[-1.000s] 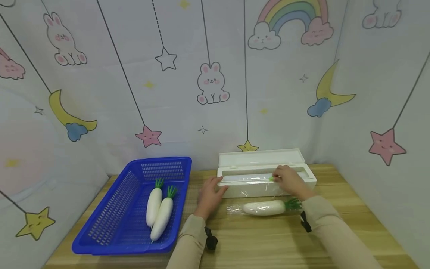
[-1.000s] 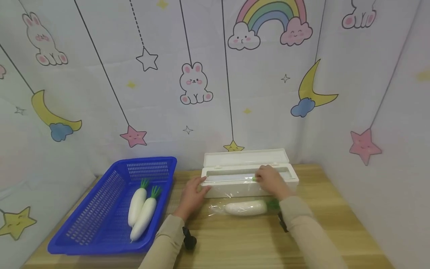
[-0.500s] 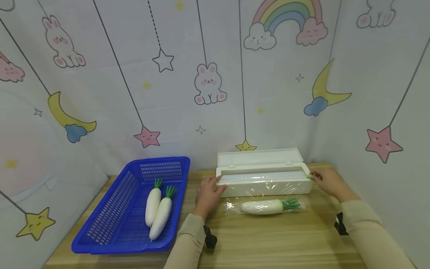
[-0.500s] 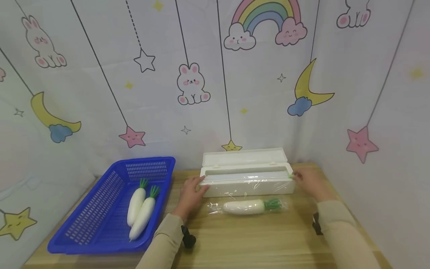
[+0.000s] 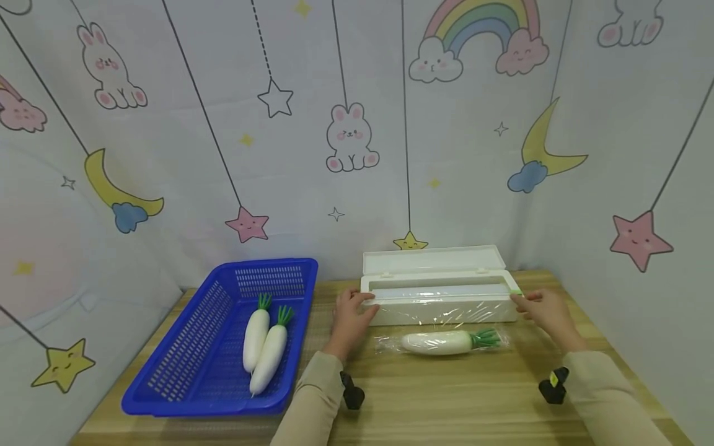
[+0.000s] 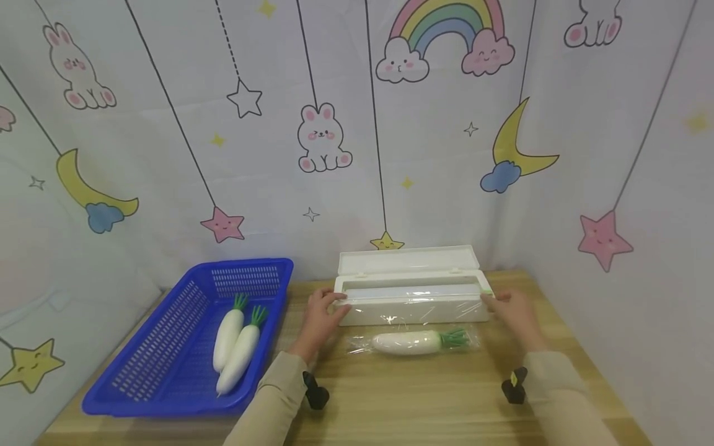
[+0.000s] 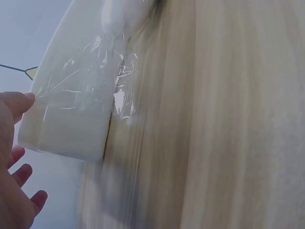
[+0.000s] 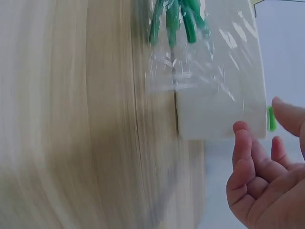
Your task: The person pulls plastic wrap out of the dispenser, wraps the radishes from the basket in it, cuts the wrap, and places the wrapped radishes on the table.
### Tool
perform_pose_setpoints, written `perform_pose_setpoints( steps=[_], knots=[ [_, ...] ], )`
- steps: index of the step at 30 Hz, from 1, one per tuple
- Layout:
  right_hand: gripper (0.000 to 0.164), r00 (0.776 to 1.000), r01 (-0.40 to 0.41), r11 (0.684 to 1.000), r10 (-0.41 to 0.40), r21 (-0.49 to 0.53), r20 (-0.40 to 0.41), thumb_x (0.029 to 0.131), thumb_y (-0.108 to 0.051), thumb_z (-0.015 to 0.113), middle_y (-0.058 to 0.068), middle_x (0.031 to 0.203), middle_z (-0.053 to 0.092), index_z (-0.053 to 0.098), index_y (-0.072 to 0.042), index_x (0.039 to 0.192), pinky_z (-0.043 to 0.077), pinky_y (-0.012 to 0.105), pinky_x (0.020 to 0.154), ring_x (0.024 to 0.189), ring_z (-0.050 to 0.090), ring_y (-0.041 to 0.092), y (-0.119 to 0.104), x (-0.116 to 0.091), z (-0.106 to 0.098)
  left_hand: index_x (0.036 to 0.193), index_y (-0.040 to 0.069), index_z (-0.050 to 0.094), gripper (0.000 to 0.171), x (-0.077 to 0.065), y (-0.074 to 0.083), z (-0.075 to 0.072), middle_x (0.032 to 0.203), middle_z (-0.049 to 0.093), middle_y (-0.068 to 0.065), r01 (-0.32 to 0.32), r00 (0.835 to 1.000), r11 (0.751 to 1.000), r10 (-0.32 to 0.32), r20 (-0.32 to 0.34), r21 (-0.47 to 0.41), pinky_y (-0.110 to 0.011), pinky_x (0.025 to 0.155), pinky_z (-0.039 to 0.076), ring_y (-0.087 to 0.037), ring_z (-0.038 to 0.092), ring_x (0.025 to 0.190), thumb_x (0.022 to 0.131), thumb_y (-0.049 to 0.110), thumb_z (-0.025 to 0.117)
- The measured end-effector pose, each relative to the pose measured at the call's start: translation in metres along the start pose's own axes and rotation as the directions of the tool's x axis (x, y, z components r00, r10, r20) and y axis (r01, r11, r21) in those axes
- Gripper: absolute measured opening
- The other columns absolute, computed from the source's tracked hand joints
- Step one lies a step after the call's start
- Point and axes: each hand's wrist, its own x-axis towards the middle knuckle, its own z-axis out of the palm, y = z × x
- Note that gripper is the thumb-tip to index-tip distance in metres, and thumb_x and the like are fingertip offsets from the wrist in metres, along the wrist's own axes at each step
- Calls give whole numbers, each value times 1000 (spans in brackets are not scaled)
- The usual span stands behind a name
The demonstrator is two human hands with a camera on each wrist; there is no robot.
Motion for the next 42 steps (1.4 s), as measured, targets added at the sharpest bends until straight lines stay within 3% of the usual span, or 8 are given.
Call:
perform_pose_setpoints(
  steps=[4,13,15,22,35,39,42],
  knots=[
    [54,999,-34,996,38,79,-39,94,-32,60,22,93,72,49,16,117,50,27,60,76,70,21,-3,-4,6,104,10,72,20,-2,5,-1,132,50,-17,-7,1000,1000,7,1,-13,-58,100,27,-37,42,123,87,20,71],
    [38,987,-63,997,68,43,-144,87,-20,67,14,83,68,57,11,107,44,26,58,65,56,6,-8,0,15,96,9,74,12,-2,7,2,129,52,-16,-38,999,999,38,-23,14,-58,99,27,-38,42,121,87,15,70],
    [37,988,-50,998,54,30,-146,87,-20,66,17,88,68,58,10,107,44,26,59,68,57,10,-9,0,15,92,8,74,8,-2,9,3,127,53,-16,-48,998,998,49,-37,27,-57,99,28,-37,43,120,86,14,71],
    [35,994,2,999,-6,-37,-105,89,-21,61,30,110,62,59,10,107,42,34,70,98,56,40,-12,1,11,86,6,71,6,-6,14,3,124,54,-14,-48,998,999,49,-48,14,-55,98,28,-33,43,116,86,12,69],
    [34,997,80,997,-80,1,12,94,-19,55,28,112,61,57,9,112,46,35,75,104,56,39,-9,-1,5,85,8,69,4,-9,14,4,119,59,-11,-81,995,996,82,-50,39,-53,94,29,-33,45,114,86,12,69],
    [36,991,129,992,-128,-13,33,95,-20,55,24,109,62,56,9,117,46,30,72,101,57,34,-6,-3,3,84,7,69,5,-11,15,3,118,59,-12,-87,994,996,89,-57,38,-55,94,28,-34,45,114,87,11,69],
    [37,982,180,983,-178,-36,57,97,-19,53,26,110,62,56,10,121,48,33,71,99,58,35,-4,-5,0,83,8,69,5,-13,15,3,117,59,-12,-90,994,996,92,-58,27,-56,95,28,-33,45,113,86,11,69]
  ],
)
